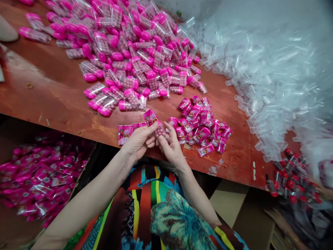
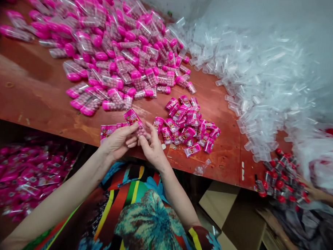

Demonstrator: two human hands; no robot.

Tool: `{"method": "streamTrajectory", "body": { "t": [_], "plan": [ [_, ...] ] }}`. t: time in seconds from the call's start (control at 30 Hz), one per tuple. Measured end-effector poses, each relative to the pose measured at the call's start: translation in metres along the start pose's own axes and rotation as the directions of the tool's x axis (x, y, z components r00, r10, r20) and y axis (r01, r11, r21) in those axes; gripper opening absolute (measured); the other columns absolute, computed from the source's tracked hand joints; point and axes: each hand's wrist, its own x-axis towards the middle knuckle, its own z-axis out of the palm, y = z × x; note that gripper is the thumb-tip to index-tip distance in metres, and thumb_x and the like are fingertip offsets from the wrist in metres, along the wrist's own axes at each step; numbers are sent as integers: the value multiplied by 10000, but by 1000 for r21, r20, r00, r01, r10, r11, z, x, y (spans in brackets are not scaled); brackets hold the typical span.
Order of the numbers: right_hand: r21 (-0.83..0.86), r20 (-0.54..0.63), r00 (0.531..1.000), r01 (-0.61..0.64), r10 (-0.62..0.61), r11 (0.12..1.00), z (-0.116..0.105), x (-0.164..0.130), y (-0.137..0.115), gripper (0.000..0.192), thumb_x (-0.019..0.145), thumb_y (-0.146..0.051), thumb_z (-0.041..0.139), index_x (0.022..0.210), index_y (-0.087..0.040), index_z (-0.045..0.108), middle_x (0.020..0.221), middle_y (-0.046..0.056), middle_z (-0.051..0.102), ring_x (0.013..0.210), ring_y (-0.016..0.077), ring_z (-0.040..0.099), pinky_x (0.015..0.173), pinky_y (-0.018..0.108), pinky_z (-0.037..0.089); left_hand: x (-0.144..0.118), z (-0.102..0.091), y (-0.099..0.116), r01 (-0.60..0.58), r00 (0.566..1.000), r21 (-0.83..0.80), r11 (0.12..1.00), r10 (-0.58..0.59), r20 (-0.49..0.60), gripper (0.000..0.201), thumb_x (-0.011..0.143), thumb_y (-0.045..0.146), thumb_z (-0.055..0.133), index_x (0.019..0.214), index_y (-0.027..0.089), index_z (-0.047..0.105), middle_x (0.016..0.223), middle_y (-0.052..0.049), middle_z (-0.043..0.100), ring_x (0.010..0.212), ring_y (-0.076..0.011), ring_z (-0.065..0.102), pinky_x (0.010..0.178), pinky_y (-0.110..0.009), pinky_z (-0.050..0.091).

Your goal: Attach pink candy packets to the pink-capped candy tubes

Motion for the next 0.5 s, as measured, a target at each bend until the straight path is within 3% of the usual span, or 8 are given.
{"method": "streamTrajectory", "body": {
  "t": [0.1, 0.17, 0.3, 0.5],
  "plan": [
    [144, -44, 999, -1, 7, 990, 0, -2, 5, 559, 950, -547, 586, 1406, -309, 368, 782, -58, 559, 470, 75, 431, 449, 225, 389, -6, 3, -8, 32, 999, 66, 997, -32, 4, 416, 715, 461, 869, 655, 123, 633, 421, 54, 416, 370, -30, 324, 385, -174, 257],
    [206, -19, 999, -24, 28, 978, -2, -2, 6, 574, 938, -556, 603, 1399, -308, 367, 660, -106, 472, 396, 64, 335, 397, 217, 317, -11, 4, -10, 39, 999, 121, 992, -40, 4, 431, 734, 483, 847, 640, 124, 628, 457, -2, 523, 368, -42, 378, 381, -184, 257],
    [265, 84, 996, -59, 37, 963, -9, -5, 7, 564, 934, -538, 618, 1392, -309, 382, 640, -108, 501, 400, 65, 366, 410, 209, 315, -15, 7, -7, -29, 1000, 183, 983, 28, 11, 432, 770, 484, 819, 628, 131, 616, 465, -23, 560, 367, -52, 419, 388, -188, 278],
    [299, 21, 1000, -15, 9, 954, -9, -14, 15, 567, 919, -512, 653, 1369, -314, 372, 629, -115, 504, 391, 67, 365, 403, 209, 305, -18, 13, -9, -90, 996, 139, 986, 90, 5, 455, 737, 473, 849, 590, 168, 545, 371, 47, 438, 335, -72, 416, 389, -204, 335]
  ]
}}
